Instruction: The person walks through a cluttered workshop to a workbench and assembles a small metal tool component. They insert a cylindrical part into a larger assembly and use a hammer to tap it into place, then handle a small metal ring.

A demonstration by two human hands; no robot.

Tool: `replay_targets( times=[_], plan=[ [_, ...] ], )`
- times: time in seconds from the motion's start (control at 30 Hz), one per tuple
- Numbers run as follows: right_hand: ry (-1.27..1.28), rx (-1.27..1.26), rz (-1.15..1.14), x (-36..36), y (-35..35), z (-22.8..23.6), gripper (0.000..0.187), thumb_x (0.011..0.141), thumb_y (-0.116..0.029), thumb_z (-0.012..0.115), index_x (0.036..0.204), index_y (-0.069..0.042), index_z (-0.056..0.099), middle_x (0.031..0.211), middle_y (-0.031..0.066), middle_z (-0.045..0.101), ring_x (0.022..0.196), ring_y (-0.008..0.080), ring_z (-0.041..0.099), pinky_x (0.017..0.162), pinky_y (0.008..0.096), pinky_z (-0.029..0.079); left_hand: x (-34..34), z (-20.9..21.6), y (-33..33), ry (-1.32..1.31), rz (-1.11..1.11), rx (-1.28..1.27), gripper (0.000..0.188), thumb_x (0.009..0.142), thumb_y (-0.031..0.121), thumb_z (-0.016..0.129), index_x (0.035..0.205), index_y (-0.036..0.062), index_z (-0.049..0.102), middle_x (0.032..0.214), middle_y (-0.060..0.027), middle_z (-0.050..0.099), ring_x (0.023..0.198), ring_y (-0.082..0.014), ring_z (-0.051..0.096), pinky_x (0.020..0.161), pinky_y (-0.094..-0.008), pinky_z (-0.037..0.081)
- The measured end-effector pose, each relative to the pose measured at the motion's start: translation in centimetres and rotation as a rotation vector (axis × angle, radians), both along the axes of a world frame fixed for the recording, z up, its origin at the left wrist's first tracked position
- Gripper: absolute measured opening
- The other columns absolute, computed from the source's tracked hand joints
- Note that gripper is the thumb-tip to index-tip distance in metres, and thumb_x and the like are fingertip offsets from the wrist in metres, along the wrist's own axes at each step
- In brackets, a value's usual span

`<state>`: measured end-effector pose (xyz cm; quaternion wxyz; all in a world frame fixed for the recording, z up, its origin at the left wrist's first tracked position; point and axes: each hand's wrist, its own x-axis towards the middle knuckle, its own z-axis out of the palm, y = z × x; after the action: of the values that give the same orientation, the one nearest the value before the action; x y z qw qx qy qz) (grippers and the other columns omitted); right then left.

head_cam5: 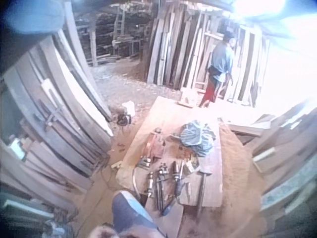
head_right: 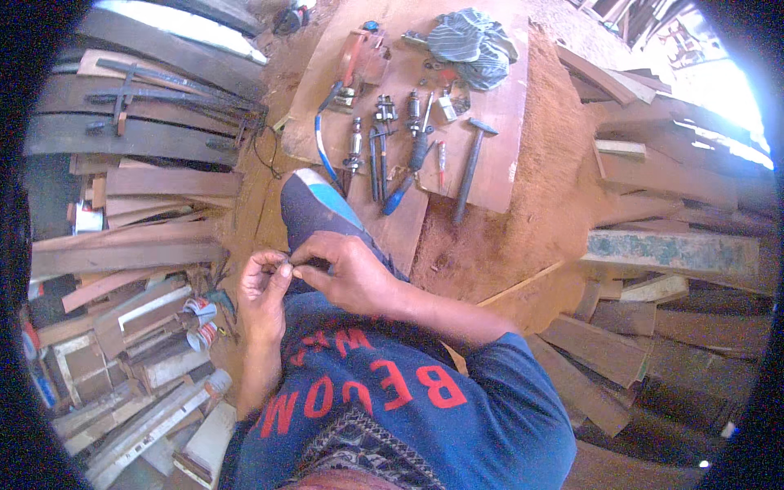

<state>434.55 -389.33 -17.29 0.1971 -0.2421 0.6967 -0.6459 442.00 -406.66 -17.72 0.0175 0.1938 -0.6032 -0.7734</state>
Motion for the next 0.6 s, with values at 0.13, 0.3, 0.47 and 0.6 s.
replay_targets(
  times=[0.13, 0.3, 0.47, 0.6],
  plan=[
    [0.108, -0.004, 0.009, -1.0, 1.0, -0.7, 0.011, 0.087, -0.004, 0.071, 0.097, 0.0, 0.068, 0.092, 0.0166, 0.068, 0.091, 0.036, 0.066, 0.082, 0.0437, 0.053, -0.7, -1.7, -0.8, -0.099, -0.137, 0.234, 0.015, 0.093, 0.009, 0.075, 0.101, 0.0062, 0.063, 0.093, 0.0001, 0.065, 0.084, -0.0082, 0.059, 0.078, -0.0236, 0.048],
    [0.136, 0.072, 0.006, -2.4, 2.1, -1.2, 0.01, 0.087, -0.008, 0.069, 0.094, 0.0, 0.067, 0.091, 0.0173, 0.067, 0.093, 0.0383, 0.065, 0.083, 0.046, 0.052, -1.8, -3.0, -0.4, -0.215, -0.243, 0.37, 0.016, 0.093, 0.013, 0.076, 0.098, 0.0066, 0.062, 0.091, -0.0026, 0.068, 0.08, -0.0108, 0.062, 0.076, -0.0246, 0.051],
    [0.125, 0.246, -0.272, -7.2, 5.3, -4.9, 0.012, 0.088, -0.007, 0.071, 0.097, 0.001, 0.069, 0.092, 0.0155, 0.069, 0.088, 0.0273, 0.067, 0.079, 0.038, 0.053, -2.2, -5.1, 0.0, -0.198, -0.268, 0.131, 0.012, 0.094, 0.011, 0.074, 0.099, 0.0082, 0.063, 0.09, -0.0018, 0.067, 0.083, -0.0124, 0.064, 0.079, -0.026, 0.051],
    [0.178, 0.45, -0.819, -16.8, 12.6, -14.0, 0.016, 0.09, -0.01, 0.07, 0.099, 0.003, 0.073, 0.093, 0.0153, 0.074, 0.086, 0.0216, 0.07, 0.078, 0.0353, 0.054, -2.0, -6.6, -0.4, -0.271, -0.208, -0.059, 0.009, 0.095, 0.009, 0.072, 0.096, 0.0043, 0.064, 0.087, 0.0016, 0.066, 0.078, -0.0055, 0.058, 0.073, -0.0216, 0.048]
  ],
)
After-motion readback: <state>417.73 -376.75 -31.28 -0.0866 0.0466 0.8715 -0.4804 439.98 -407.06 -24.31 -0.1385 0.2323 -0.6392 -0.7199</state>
